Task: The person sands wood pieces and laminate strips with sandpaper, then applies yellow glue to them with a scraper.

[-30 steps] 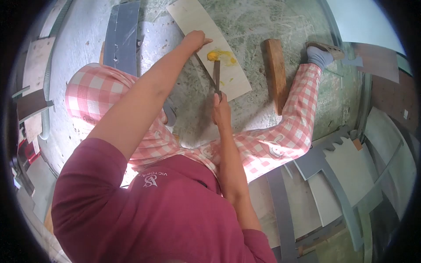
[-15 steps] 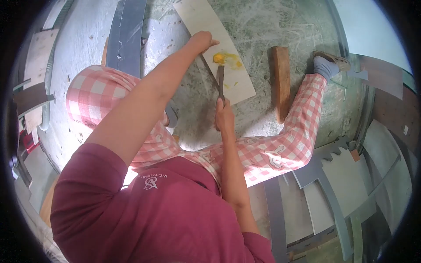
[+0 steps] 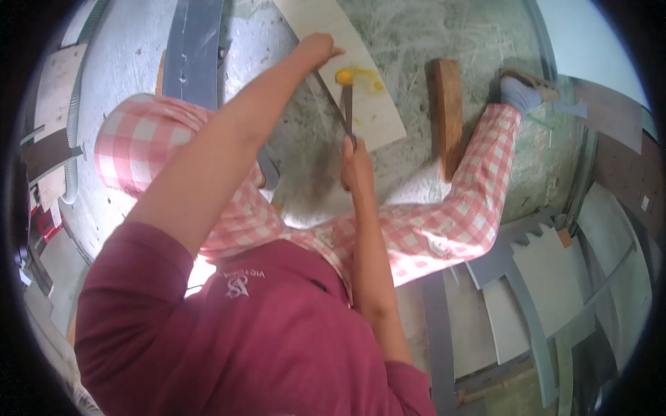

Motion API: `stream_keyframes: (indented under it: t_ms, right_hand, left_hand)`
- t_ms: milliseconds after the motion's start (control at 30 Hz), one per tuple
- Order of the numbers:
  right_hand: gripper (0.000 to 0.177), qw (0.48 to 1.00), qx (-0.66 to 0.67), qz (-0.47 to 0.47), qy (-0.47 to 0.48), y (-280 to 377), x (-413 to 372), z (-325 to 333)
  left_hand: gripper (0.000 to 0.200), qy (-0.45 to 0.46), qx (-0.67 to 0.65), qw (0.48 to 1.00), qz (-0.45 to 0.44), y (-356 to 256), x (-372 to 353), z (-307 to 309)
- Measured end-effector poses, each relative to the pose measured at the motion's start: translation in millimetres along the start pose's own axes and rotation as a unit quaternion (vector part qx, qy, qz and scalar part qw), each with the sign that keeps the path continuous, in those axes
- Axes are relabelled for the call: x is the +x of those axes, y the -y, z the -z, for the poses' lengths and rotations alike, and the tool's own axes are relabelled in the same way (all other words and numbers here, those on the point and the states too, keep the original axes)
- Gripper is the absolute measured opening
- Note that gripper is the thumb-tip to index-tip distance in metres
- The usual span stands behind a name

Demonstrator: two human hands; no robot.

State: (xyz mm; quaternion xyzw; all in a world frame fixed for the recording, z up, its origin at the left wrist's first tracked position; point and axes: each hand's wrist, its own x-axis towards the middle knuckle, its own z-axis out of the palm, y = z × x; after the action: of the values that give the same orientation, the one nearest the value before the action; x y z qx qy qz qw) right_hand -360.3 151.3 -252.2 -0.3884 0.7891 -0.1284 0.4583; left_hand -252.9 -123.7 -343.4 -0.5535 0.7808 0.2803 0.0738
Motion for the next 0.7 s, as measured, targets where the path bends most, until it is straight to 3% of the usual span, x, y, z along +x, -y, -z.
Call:
stream_keyframes:
  t_ms: [33,67,200,267,300,367,500,567,600,667,700]
  right_hand:
    - [0.049,0.991,0.072,-0.093,0.067,24,-4,15]
    - [0.048,0.967,0.148,-0.167,0.126,44,3,24]
    - [0.047,0.991,0.084,-0.084,0.064,-9,8,-11]
    - [0.047,0.996,0.014,0.064,-0.056,-13,10,-21]
    - [0.047,0.997,0.013,0.055,-0.051,-19,9,-21]
    - [0.048,0.975,0.136,-0.134,0.116,37,7,13]
    - [0.047,0.979,0.136,-0.119,0.090,17,-4,-3]
    - [0.043,0.995,0.085,0.042,-0.029,-3,5,-20]
    - [0.043,0.995,0.085,0.035,-0.025,-6,7,-18]
    - [0.044,0.973,0.164,-0.132,0.098,32,8,10]
    - [0.044,0.974,0.165,-0.124,0.093,30,10,9]
  left_hand:
    - [0.058,0.014,-0.005,1.000,0.009,-6,-4,7]
    - [0.057,-0.105,0.027,0.992,-0.065,0,-7,-1]
    - [0.057,-0.063,0.017,0.997,-0.035,4,0,-4]
    - [0.057,-0.020,0.000,1.000,-0.011,3,1,-1]
    - [0.057,-0.010,-0.003,1.000,-0.010,1,-7,-5]
    - [0.057,-0.064,0.021,0.997,-0.027,1,-4,-1]
    - [0.057,-0.036,0.007,0.999,-0.010,-1,-7,5]
    - [0.056,-0.041,0.000,0.998,-0.037,-1,-10,11]
    - [0.056,-0.034,-0.001,0.999,-0.036,-2,-13,8]
    - [0.057,-0.084,0.014,0.995,-0.044,-1,-9,2]
    - [0.057,-0.092,0.015,0.995,-0.047,-2,-4,6]
